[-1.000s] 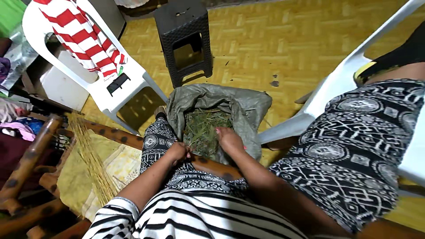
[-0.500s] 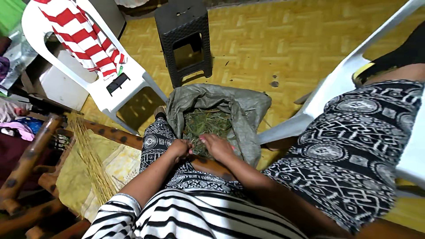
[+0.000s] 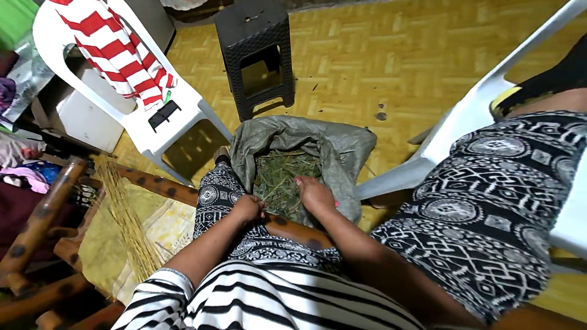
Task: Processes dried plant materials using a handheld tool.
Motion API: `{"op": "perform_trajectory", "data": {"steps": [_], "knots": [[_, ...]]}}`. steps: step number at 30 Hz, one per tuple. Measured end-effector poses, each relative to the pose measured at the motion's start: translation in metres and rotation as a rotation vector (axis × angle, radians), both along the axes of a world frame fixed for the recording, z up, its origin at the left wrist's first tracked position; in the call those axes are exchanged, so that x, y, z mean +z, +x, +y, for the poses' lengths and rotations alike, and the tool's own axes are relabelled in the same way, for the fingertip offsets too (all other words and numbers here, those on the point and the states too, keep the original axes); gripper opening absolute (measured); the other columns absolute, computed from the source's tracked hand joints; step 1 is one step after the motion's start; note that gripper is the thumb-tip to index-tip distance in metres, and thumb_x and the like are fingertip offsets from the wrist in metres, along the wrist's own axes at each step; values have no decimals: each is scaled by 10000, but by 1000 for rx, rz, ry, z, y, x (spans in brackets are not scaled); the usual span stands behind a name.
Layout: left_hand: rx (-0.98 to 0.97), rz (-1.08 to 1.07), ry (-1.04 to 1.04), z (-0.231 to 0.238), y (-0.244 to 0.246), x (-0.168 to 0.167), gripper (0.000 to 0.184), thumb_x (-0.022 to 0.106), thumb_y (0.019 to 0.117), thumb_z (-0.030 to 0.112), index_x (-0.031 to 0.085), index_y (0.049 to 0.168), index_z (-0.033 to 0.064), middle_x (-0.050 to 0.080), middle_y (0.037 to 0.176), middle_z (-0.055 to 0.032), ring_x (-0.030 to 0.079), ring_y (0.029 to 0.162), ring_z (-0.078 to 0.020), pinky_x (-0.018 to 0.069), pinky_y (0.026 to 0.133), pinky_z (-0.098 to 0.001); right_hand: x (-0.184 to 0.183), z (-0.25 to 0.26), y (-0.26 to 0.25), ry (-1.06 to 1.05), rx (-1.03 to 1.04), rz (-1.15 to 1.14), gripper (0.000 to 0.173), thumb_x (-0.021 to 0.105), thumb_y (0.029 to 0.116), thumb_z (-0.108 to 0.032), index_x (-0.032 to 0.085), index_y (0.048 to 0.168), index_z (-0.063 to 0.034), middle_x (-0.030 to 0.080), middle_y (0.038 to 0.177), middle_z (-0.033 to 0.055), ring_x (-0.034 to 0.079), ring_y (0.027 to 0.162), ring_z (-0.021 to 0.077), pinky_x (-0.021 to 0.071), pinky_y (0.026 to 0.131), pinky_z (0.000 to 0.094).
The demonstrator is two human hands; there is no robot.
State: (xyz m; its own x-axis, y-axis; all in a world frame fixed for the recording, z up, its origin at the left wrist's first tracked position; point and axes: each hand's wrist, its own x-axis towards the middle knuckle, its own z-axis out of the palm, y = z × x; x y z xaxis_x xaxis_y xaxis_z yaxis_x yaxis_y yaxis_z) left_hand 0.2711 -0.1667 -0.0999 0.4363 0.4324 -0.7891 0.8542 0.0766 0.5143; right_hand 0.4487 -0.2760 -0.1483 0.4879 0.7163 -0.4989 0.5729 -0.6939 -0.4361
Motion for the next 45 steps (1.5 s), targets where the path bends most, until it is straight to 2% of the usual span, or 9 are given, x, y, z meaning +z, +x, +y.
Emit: {"op": "perform_trajectory", "data": {"steps": [6,10,13,17,27,34,36,41,45], "knots": [[-17,10,26,1,1,5,266,491,1091,190,664,1201,20,631,842,-16,545,667,-67,475,660,-261,-4,1,0,-12,-27,-32,435,363,1129,-307,557,1457,-97,579,1429,233,541,1340,423,385,1111,617],[-70,30,89,3,4,-1,306,476,1097,202,663,1230,0,681,993,-105,635,833,-147,531,819,-346,3,2,-3,-5,-52,33,452,352,1132,-318,529,1480,-90,545,1459,245,528,1351,434,396,1111,615],[-111,61,158,5,8,-6,335,465,1099,213,665,1246,-11,697,1117,-180,675,1011,-250,520,957,-444,14,2,-18,65,134,140,465,321,1138,-333,519,1491,-103,558,1457,221,568,1318,416,438,1088,600],[-151,76,232,-1,17,-3,335,462,1101,212,682,1221,-10,699,1122,-199,669,1051,-282,497,987,-474,22,-2,-40,68,330,172,479,296,1138,-335,505,1511,-120,565,1466,191,558,1342,382,421,1114,575],[-220,64,234,-4,13,2,338,468,1096,209,677,1257,-2,684,1215,-206,650,1156,-301,474,1047,-484,7,0,-18,9,141,14,455,336,1132,-336,543,1479,-128,582,1431,213,566,1317,409,417,1094,602],[-200,50,153,-3,1,0,337,451,1103,205,661,1261,-5,690,1148,-191,670,1049,-262,505,987,-451,-2,3,-5,-67,1,-26,449,339,1133,-319,489,1523,-154,574,1412,260,569,1291,455,433,1058,620],[-149,39,133,-2,1,-3,329,452,1102,198,658,1257,-6,695,1082,-161,671,960,-218,526,927,-414,-3,3,-6,-38,-4,23,449,335,1136,-309,480,1531,-154,562,1430,260,567,1298,452,433,1065,622],[23,5,56,3,8,-7,301,451,1106,191,641,1243,1,655,924,-68,594,755,-111,510,745,-304,8,0,-30,119,205,237,471,324,1136,-324,476,1537,-129,548,1481,202,562,1332,398,428,1106,587],[107,-43,-24,3,10,-5,265,464,1099,156,630,1218,-14,596,812,-12,526,646,-67,465,641,-246,12,-2,-37,104,257,235,465,328,1136,-324,480,1540,-152,557,1468,200,566,1321,399,425,1104,583]]}}
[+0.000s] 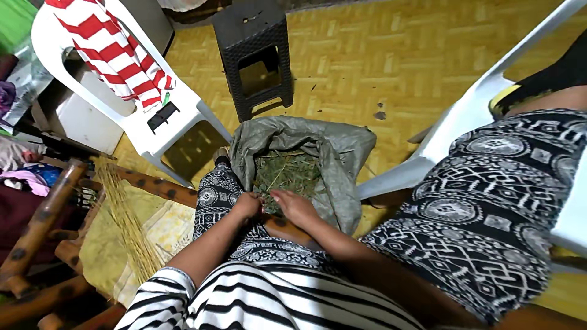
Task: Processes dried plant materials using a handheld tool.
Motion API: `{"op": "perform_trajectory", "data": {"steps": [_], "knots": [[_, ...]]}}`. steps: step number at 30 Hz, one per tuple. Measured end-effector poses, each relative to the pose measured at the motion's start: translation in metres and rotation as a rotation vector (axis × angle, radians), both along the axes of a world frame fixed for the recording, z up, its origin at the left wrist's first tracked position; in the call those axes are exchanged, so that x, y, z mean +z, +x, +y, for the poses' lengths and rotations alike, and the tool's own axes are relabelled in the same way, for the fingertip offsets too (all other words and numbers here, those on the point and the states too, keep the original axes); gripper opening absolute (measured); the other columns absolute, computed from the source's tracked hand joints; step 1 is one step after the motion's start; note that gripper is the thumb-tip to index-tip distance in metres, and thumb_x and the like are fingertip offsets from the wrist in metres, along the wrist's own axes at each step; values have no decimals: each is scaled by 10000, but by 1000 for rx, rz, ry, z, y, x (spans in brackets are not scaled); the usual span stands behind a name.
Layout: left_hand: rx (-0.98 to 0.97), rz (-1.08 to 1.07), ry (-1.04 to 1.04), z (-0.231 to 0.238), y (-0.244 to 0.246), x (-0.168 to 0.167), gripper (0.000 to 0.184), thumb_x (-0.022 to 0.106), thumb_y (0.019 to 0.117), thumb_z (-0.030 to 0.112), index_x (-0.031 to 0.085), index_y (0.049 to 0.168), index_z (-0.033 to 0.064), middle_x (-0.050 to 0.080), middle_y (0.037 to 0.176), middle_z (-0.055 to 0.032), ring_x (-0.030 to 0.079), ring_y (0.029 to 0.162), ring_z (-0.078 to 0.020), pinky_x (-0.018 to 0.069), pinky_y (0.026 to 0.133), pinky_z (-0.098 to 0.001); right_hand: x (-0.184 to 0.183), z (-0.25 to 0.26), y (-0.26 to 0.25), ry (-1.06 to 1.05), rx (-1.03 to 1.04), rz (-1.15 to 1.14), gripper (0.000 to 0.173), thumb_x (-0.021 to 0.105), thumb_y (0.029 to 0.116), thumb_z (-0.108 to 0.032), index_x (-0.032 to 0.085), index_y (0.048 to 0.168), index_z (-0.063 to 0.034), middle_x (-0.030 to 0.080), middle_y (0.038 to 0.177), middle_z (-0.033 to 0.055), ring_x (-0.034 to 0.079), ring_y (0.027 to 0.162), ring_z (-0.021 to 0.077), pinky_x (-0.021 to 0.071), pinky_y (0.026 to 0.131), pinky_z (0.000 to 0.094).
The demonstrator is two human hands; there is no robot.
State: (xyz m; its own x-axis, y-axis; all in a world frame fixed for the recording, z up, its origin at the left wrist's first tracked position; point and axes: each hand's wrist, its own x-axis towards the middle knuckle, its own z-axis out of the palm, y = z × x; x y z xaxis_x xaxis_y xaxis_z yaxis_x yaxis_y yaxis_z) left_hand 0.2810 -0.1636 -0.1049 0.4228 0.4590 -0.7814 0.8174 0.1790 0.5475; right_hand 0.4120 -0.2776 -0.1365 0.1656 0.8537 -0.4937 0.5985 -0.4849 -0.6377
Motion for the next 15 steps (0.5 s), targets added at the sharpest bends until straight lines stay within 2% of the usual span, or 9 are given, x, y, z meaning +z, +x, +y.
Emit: {"op": "perform_trajectory", "data": {"steps": [4,8,12,15], "knots": [[-15,-7,-48,-1,-5,5,234,482,1091,156,647,1163,6,564,730,25,468,553,-39,398,533,-209,-11,1,17,-48,-123,-99,452,329,1136,-312,503,1516,-140,562,1455,219,566,1316,422,432,1080,609],[-41,-10,-91,-3,-16,13,234,479,1095,154,639,1182,8,552,707,38,444,522,-23,369,497,-189,-17,5,34,-128,-253,-97,466,322,1138,-328,480,1530,-130,534,1491,220,558,1326,431,430,1076,620],[-123,16,-67,0,-24,10,236,493,1091,172,659,1172,26,582,733,33,467,553,-26,390,529,-202,-25,7,40,-58,-336,136,468,344,1138,-298,432,1574,-151,515,1527,195,493,1407,400,367,1155,599],[-184,25,-73,3,-23,7,250,499,1092,199,661,1181,31,626,756,28,475,537,-21,407,525,-200,-35,7,43,12,-442,343,427,388,1132,-237,482,1542,-165,541,1515,139,554,1337,325,418,1110,529]]}}
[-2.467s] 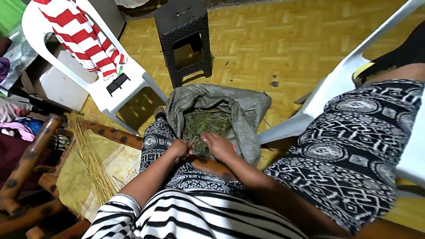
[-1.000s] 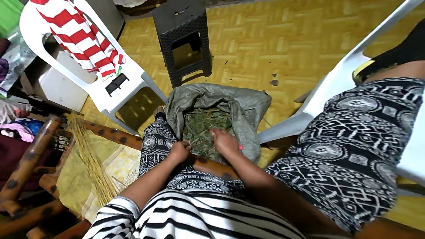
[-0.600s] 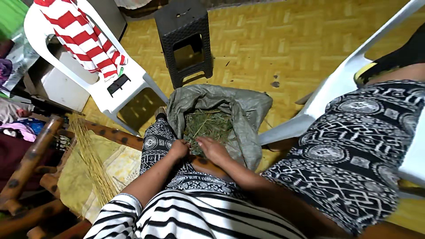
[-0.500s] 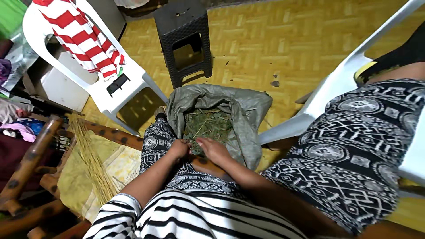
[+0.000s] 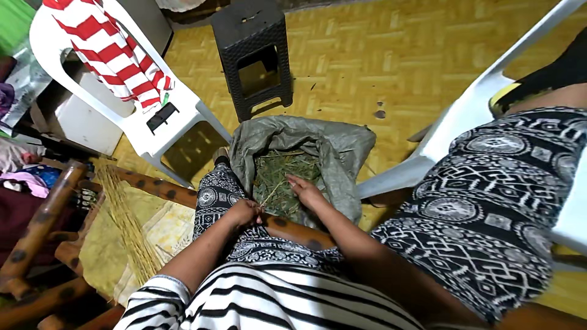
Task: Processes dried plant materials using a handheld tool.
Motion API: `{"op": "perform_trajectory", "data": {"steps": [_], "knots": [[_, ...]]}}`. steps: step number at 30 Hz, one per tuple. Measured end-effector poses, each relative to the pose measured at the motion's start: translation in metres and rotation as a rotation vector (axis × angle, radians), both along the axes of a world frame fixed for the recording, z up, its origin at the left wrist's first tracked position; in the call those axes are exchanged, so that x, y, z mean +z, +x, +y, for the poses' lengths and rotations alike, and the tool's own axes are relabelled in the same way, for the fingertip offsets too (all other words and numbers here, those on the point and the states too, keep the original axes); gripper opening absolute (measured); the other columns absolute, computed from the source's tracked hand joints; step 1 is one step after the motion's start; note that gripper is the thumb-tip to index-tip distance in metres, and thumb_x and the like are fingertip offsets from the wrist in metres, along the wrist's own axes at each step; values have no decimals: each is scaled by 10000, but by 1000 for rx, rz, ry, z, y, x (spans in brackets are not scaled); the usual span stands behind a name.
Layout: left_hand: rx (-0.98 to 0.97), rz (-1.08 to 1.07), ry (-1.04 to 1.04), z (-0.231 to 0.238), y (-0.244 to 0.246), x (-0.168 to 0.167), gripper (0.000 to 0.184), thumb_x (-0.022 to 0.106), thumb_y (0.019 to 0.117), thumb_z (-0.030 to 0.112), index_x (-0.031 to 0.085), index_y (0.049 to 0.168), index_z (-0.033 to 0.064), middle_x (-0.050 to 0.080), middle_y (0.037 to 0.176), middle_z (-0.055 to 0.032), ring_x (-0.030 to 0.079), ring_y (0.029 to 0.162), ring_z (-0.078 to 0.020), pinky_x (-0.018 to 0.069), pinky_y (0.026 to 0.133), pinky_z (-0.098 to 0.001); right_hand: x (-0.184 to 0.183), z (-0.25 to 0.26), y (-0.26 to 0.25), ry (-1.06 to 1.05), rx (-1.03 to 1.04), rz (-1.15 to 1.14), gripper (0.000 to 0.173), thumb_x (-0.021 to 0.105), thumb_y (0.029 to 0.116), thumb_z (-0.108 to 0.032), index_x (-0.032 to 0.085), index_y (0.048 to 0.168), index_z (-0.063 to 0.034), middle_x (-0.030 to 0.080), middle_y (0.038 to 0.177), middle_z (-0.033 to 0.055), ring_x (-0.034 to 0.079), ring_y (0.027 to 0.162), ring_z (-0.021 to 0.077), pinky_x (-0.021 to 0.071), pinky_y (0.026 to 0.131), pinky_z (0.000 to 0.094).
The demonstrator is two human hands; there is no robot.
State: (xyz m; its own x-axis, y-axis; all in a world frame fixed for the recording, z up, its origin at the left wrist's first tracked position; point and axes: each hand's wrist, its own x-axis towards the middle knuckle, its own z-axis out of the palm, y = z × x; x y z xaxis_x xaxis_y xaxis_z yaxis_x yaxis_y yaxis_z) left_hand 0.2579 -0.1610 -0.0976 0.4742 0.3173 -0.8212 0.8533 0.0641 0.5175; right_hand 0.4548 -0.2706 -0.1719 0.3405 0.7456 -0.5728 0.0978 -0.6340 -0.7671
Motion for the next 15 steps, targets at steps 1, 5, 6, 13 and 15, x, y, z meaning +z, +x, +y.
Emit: {"op": "perform_trajectory", "data": {"steps": [1,5,6,13,15], "knots": [[-22,6,-2,0,2,-1,248,499,1091,203,656,1184,35,633,767,27,477,538,-19,410,528,-202,-2,0,0,18,-33,37,420,398,1129,-224,491,1534,-163,541,1515,130,575,1303,306,436,1087,506],[-104,32,24,-1,8,1,255,512,1085,188,655,1243,47,641,839,6,499,605,-34,433,590,-225,4,2,-1,-3,-165,160,462,421,1124,-211,385,1576,-118,580,1352,194,592,964,215,486,862,391],[-118,28,34,-1,8,2,254,510,1088,192,654,1237,46,637,841,6,498,609,-34,435,595,-225,6,2,-1,-23,-199,186,470,421,1125,-212,363,1583,-124,597,1208,170,546,839,171,466,768,344],[-103,22,13,0,4,4,240,501,1084,157,644,1233,34,629,831,11,487,591,-28,426,577,-217,8,1,2,-43,-333,363,370,429,1125,-269,559,1434,-111,559,796,8,424,550,54,350,510,209],[-69,11,0,0,9,2,241,506,1075,139,630,1257,40,622,834,7,482,584,-34,418,559,-219,11,2,-1,-33,-349,397,361,446,1120,-270,582,1416,-115,571,760,-1,431,530,53,350,494,205]]}}
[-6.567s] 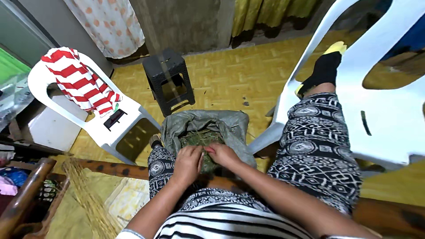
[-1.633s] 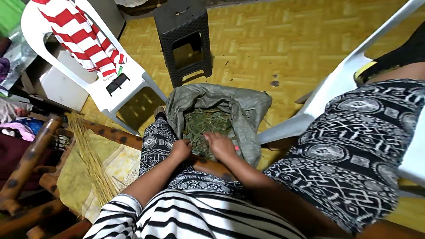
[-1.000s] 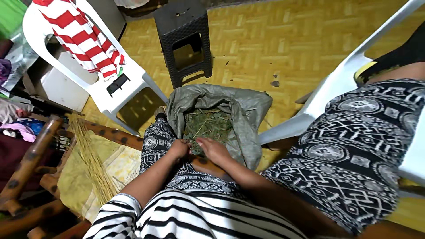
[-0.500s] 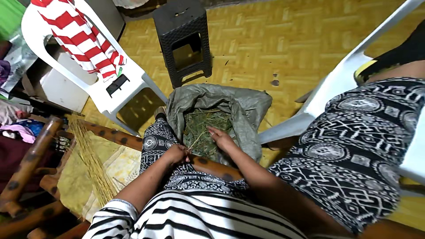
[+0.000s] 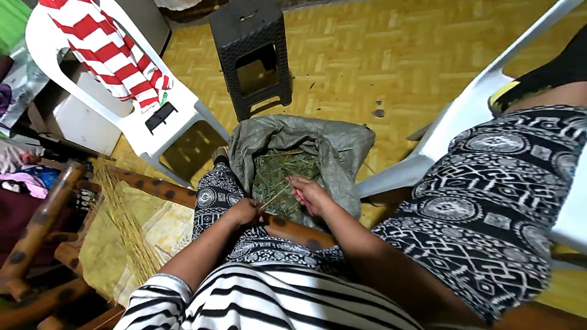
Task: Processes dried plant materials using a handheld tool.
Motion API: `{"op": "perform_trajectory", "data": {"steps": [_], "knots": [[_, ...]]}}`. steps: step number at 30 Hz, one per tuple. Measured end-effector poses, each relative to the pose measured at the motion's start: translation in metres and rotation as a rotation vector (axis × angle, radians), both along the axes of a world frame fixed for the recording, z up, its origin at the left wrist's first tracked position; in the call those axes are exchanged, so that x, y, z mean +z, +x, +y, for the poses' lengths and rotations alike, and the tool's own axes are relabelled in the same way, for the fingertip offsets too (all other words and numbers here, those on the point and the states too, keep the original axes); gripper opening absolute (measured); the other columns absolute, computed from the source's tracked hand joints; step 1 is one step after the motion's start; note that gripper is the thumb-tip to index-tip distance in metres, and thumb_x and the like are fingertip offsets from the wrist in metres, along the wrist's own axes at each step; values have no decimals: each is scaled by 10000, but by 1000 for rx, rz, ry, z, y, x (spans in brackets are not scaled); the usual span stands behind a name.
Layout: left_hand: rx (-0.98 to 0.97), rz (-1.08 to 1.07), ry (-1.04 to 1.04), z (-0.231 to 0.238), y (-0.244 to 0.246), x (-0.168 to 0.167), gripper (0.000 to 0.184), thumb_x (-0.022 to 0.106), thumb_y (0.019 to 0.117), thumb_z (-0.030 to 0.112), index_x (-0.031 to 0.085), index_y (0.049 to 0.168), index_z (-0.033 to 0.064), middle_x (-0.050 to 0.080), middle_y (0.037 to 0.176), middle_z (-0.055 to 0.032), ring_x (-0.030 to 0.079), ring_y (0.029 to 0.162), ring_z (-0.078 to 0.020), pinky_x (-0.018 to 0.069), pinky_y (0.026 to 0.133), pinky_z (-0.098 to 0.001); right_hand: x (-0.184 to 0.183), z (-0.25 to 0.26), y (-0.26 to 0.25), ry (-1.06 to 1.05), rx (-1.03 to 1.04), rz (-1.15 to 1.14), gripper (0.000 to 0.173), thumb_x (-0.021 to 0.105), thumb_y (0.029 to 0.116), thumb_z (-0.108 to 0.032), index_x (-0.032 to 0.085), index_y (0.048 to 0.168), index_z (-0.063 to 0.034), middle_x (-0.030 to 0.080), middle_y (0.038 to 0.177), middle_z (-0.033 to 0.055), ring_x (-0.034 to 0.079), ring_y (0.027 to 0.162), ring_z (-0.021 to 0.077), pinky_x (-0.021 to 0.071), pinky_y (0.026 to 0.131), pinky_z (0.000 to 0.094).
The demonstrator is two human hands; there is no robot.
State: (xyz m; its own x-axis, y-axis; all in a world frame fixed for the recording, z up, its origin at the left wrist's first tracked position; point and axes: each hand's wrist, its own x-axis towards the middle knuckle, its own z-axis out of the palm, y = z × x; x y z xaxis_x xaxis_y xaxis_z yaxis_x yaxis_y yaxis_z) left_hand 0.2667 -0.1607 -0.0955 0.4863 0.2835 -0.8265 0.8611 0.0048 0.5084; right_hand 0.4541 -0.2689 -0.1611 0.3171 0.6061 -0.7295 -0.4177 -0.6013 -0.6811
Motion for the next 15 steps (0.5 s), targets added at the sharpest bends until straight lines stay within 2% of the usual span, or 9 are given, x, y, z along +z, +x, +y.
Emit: {"op": "perform_trajectory", "data": {"steps": [2,6,7,9,10,11,12,15], "knots": [[22,-20,10,-1,9,-4,255,527,1068,157,621,1280,51,623,866,-4,504,622,-47,432,585,-229,2,-1,-4,24,40,15,362,439,1123,-260,570,1424,-108,572,767,-2,444,539,54,367,502,203],[12,-68,101,-4,31,-12,305,509,1093,234,638,1281,31,645,956,-57,572,773,-100,498,757,-295,9,-2,-16,97,209,-56,389,400,1131,-232,522,1470,-86,580,864,20,465,610,58,401,574,217],[22,-76,135,-4,35,-13,301,489,1102,226,649,1254,23,638,934,-60,561,760,-103,489,751,-299,10,-2,-18,117,260,-130,400,393,1133,-230,502,1486,-74,590,919,47,495,667,77,431,630,236],[45,-68,187,-2,42,-17,301,467,1110,217,659,1224,16,622,922,-74,548,762,-127,481,757,-317,11,-4,-17,127,386,-340,439,382,1135,-255,463,1521,-62,644,1137,169,606,925,211,496,861,377],[52,-62,209,0,44,-19,307,458,1112,216,656,1225,10,625,942,-95,557,788,-151,484,779,-338,10,-6,-16,116,456,-457,457,373,1134,-279,473,1522,-59,650,1272,214,644,1117,303,490,1010,474],[53,-53,231,3,45,-21,317,451,1114,215,653,1241,7,642,987,-126,583,834,-182,496,819,-369,10,-7,-16,105,535,-550,470,352,1136,-302,487,1509,-52,607,1398,221,602,1278,356,439,1110,536],[52,-52,256,5,45,-23,325,450,1112,212,654,1256,4,658,1027,-156,607,880,-215,502,857,-404,11,-8,-18,91,605,-615,476,335,1137,-320,508,1493,-55,561,1467,213,550,1354,375,399,1147,562],[13,-33,310,7,48,-23,336,450,1111,216,653,1279,7,673,1116,-204,646,994,-284,504,930,-470,17,-8,-26,55,709,-718,468,327,1138,-333,539,1462,-70,559,1468,203,554,1347,382,418,1118,574]]}}
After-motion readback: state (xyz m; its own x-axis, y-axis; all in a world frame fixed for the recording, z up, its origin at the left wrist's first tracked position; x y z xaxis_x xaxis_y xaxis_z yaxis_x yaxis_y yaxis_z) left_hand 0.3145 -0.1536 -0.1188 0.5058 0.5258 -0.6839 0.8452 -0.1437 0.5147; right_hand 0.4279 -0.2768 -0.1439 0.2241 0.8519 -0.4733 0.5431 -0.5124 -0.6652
